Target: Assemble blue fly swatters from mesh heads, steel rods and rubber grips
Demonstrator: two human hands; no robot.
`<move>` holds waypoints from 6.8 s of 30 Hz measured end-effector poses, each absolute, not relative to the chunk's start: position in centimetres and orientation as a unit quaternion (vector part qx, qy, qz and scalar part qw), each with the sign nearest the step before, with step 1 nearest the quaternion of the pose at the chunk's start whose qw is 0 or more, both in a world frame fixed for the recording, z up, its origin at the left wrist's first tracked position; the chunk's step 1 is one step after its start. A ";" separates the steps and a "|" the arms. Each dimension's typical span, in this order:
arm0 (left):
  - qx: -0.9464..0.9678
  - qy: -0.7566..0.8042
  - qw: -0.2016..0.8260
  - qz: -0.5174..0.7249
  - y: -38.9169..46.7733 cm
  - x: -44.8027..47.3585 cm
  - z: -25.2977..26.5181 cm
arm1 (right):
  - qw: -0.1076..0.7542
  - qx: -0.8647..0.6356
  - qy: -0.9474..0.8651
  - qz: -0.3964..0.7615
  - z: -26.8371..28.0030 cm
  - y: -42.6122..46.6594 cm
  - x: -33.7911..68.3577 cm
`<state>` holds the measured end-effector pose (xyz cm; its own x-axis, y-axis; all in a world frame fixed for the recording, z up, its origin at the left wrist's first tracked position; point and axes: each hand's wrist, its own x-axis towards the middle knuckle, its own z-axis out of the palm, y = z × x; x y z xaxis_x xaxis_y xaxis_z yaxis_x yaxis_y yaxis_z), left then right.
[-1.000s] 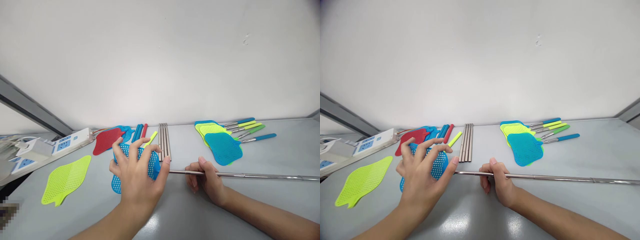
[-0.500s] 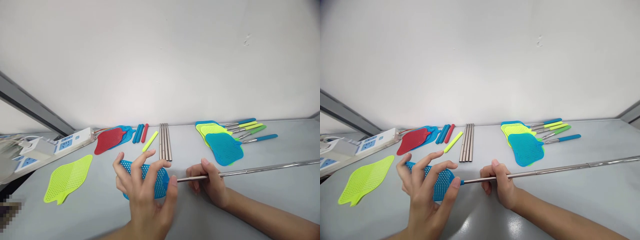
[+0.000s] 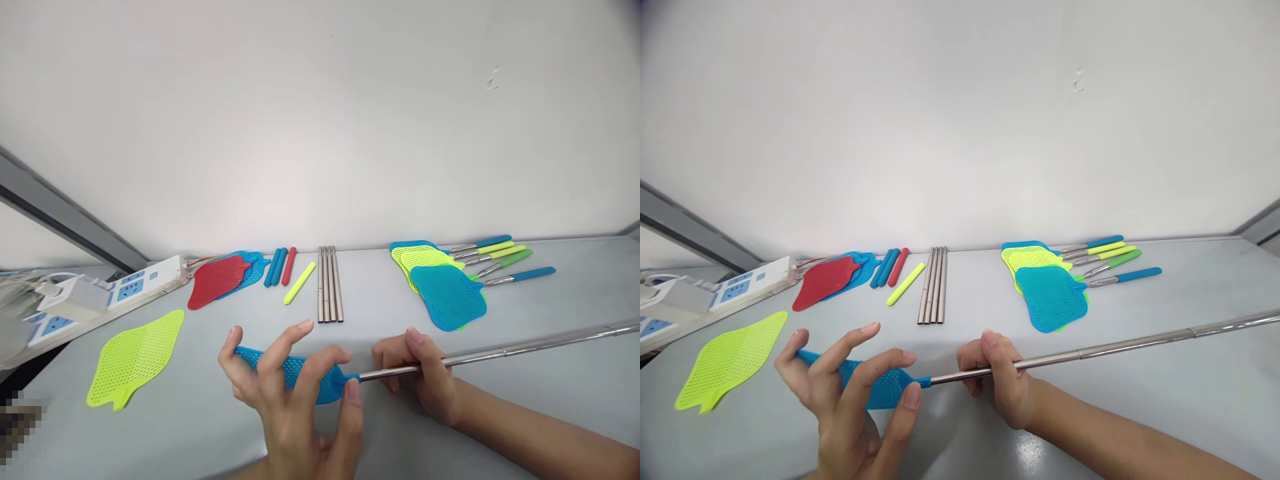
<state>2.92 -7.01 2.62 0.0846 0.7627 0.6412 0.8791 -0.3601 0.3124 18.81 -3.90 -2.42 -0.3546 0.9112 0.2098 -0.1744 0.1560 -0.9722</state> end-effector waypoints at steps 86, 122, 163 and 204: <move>-0.788 -0.565 -0.099 -0.225 -4.1 2.8 0.2 | 0.424 -0.394 -0.461 0.672 -1.8 -2.1 18.1; -0.542 -0.689 -0.240 -0.418 -4.2 3.0 0.2 | 0.410 -0.375 -0.471 0.685 -1.2 -2.0 18.4; -0.650 -0.623 -0.076 -0.429 2.3 -1.9 2.0 | 0.412 -0.371 -0.555 0.620 -0.8 -2.1 19.5; -0.641 -0.614 -0.010 -0.461 3.6 -3.3 1.0 | 0.572 -0.453 -0.383 0.565 -1.6 -1.2 19.5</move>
